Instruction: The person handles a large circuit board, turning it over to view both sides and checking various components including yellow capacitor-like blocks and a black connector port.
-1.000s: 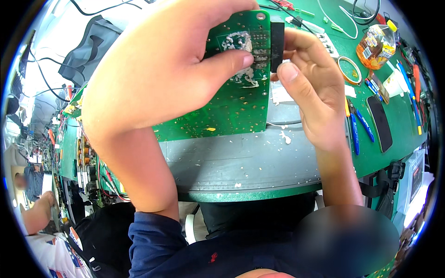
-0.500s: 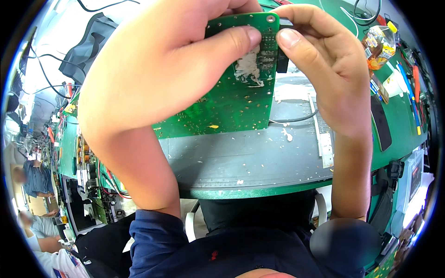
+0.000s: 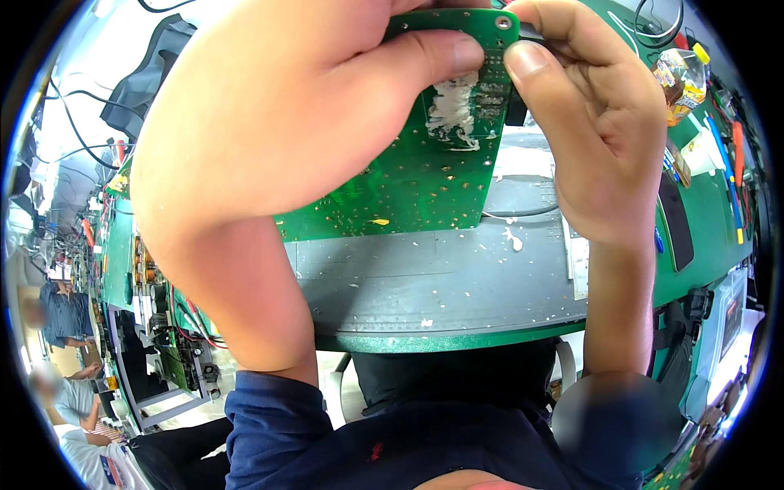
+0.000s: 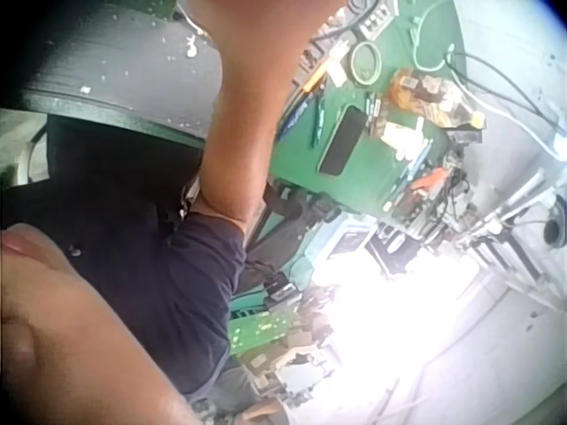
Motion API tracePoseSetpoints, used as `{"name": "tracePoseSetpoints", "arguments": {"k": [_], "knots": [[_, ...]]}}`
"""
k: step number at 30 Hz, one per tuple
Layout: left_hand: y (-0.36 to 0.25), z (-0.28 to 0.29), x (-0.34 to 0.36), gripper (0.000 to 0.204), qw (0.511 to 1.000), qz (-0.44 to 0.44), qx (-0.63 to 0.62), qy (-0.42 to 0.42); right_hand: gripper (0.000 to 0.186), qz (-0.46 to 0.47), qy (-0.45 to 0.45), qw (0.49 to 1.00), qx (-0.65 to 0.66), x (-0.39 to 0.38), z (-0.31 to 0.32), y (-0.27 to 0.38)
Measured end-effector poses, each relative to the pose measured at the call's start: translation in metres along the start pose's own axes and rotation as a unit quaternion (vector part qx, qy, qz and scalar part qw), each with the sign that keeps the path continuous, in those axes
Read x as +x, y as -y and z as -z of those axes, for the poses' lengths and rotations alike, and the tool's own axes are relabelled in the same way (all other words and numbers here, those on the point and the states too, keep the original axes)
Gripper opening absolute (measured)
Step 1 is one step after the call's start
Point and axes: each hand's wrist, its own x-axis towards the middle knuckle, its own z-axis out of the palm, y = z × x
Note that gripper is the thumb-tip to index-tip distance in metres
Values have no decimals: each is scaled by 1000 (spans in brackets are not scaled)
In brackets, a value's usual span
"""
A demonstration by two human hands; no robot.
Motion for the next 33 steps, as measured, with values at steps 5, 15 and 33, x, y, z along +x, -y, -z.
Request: {"name": "tracePoseSetpoints", "arguments": {"k": [5,15,33], "knots": [[-4,2,10,13,1000,7,-9,3,29,-31,-25,993,113,1,-2,-8],[-8,4,13,16,998,37,-58,10,36,-71,97,991,58,-15,17,-12],[5,-11,-2,20,1000,4,-7,0,35,5,41,997,58,-22,1,-36]]}}
